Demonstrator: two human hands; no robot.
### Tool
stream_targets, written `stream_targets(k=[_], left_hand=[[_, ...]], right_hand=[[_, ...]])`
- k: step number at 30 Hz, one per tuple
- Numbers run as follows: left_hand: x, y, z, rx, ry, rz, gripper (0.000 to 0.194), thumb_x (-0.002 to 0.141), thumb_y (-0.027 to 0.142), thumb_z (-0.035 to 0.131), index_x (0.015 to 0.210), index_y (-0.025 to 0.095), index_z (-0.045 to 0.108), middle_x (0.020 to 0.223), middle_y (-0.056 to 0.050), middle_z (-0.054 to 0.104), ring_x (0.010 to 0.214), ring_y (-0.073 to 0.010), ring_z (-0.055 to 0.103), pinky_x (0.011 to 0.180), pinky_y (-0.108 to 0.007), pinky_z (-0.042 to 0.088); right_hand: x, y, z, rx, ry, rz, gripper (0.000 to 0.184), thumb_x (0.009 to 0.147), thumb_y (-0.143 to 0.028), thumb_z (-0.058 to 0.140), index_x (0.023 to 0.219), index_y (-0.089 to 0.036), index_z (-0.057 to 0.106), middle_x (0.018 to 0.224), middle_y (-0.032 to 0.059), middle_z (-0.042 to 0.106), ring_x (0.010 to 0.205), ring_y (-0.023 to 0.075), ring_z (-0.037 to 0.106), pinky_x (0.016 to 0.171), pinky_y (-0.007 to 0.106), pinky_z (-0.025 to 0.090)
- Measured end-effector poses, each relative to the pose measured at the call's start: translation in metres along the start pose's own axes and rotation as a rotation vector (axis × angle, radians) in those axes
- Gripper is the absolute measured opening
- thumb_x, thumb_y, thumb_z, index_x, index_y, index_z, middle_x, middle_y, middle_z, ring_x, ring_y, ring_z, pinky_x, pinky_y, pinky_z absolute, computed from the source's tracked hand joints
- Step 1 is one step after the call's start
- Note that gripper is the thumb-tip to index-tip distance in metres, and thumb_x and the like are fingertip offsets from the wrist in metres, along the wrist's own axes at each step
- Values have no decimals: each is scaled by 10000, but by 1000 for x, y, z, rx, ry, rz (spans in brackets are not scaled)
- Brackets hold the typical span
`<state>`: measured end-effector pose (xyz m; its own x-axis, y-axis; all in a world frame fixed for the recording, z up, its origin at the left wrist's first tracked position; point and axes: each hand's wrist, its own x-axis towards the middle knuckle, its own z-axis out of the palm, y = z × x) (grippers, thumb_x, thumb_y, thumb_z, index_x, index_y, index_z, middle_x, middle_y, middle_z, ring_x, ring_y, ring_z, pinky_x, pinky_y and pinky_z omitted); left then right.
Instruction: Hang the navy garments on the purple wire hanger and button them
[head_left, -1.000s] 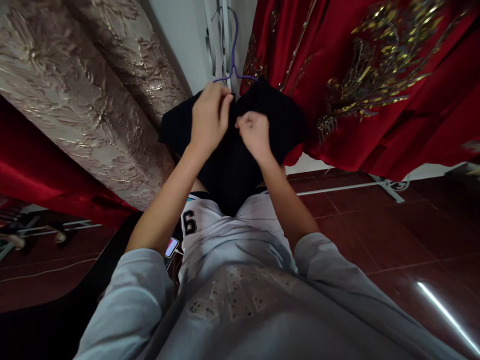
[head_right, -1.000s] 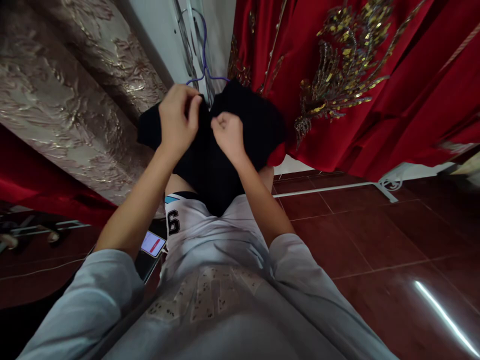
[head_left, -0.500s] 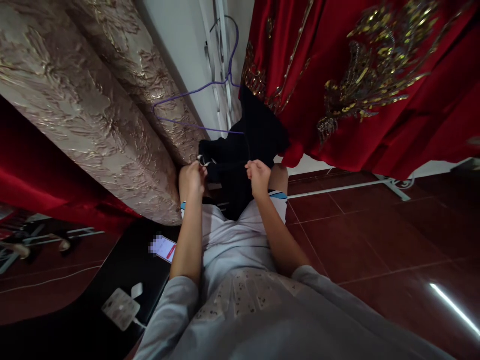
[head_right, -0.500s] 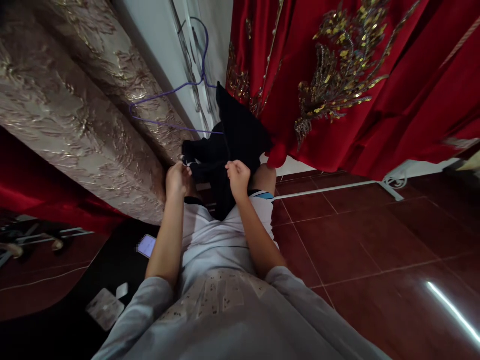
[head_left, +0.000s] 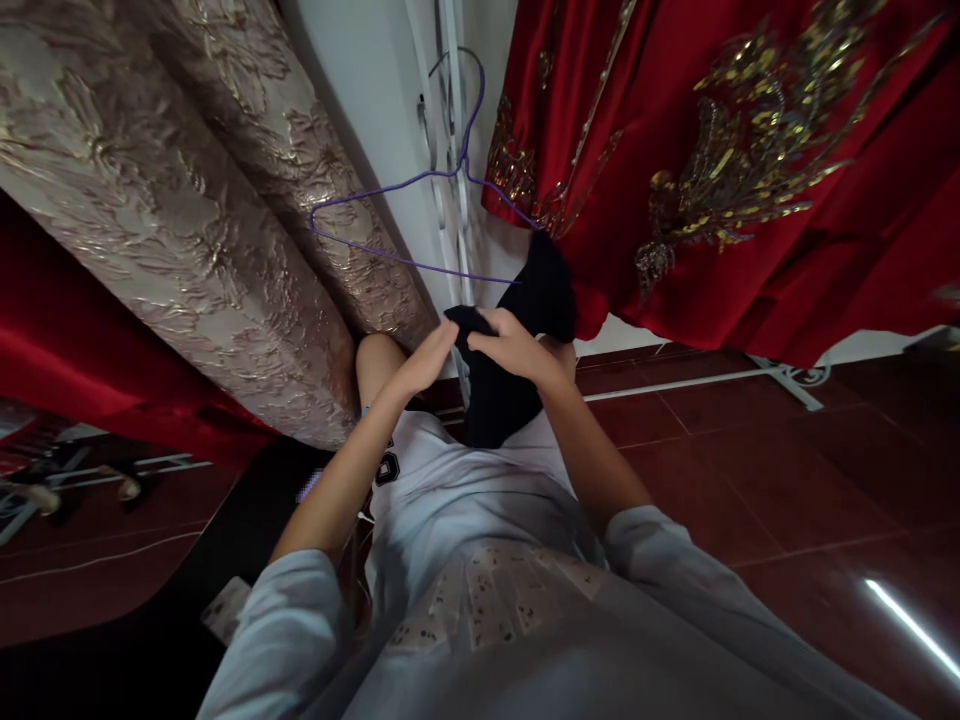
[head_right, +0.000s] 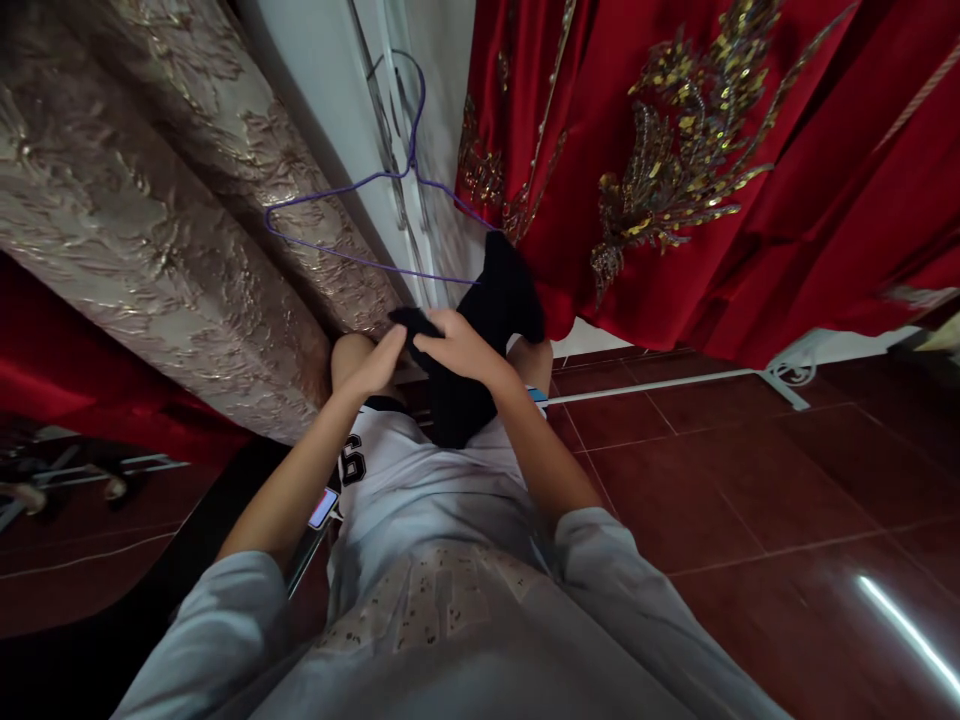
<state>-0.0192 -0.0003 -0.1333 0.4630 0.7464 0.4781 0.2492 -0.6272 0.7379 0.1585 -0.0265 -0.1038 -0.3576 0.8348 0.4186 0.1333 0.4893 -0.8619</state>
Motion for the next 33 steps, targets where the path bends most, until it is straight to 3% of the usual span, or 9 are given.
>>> stream_targets(k=[2, 7, 11, 16, 20, 24, 26, 29, 33], left_hand=[[-13, -19, 3, -4, -111, -92, 842, 995, 813, 214, 1167, 136, 684, 1200, -139, 694, 1244, -304, 604, 1137, -421, 459], [-27, -40, -5, 183, -344, -146, 628, 1028, 656, 408, 1014, 102, 702, 977, -103, 732, 974, -295, 690, 906, -361, 561], [-29, -64, -36, 445, -390, -196, 416, 982, 495, 483, 976, 122, 667, 906, -102, 724, 804, -246, 674, 788, -328, 535], [-40, -81, -92, 577, -375, -298, 296, 901, 416, 518, 795, 161, 625, 784, -100, 674, 747, -241, 626, 788, -337, 508], [-33, -59, -137, 677, -247, -230, 271, 919, 376, 470, 846, 163, 622, 885, -113, 672, 892, -275, 640, 889, -373, 512], [3, -21, -161, 696, 122, 35, 215, 953, 346, 468, 836, 194, 566, 942, -97, 628, 970, -275, 604, 981, -409, 490], [27, -4, -159, 569, 228, 131, 266, 973, 368, 477, 760, 213, 516, 856, -79, 585, 889, -260, 597, 923, -396, 510], [58, 15, -142, 426, 218, 253, 321, 967, 422, 555, 717, 228, 500, 793, -71, 559, 838, -262, 589, 895, -412, 508], [77, 28, -125, 322, 208, 279, 214, 911, 430, 696, 911, 232, 616, 872, -80, 623, 957, -285, 609, 979, -438, 465]], right_hand=[[11, -2, -7, -96, -33, -104, 86, 749, -184, 554, 664, -173, 552, 655, -11, 540, 670, 148, 537, 682, 272, 483], [58, 29, 7, -173, 325, -151, 361, 810, -108, 538, 1147, -180, 648, 1219, 68, 676, 1185, 205, 615, 1100, 345, 461], [61, 59, 5, -140, 331, -126, 244, 877, -155, 489, 1065, -184, 641, 1067, 66, 702, 1050, 206, 653, 1033, 361, 518], [33, 69, -51, -210, 465, -179, 126, 880, -244, 512, 927, -209, 623, 897, 39, 649, 900, 212, 634, 923, 377, 554], [34, 62, -89, -203, 425, -171, 151, 884, -344, 593, 822, -208, 608, 801, 25, 599, 800, 205, 606, 845, 383, 560], [41, 52, -92, -231, 394, -110, 195, 878, -358, 631, 770, -198, 605, 762, 24, 585, 764, 193, 578, 777, 349, 539], [40, 49, -84, -239, 380, -91, 218, 881, -331, 634, 722, -194, 576, 715, 11, 551, 714, 174, 549, 730, 322, 517], [35, 43, -70, -246, 335, -87, 203, 901, -288, 612, 730, -179, 588, 691, -7, 548, 677, 148, 525, 681, 279, 482], [25, 35, -74, -265, 300, -119, 120, 908, -252, 613, 922, -156, 683, 860, 18, 681, 817, 165, 618, 800, 280, 513]])
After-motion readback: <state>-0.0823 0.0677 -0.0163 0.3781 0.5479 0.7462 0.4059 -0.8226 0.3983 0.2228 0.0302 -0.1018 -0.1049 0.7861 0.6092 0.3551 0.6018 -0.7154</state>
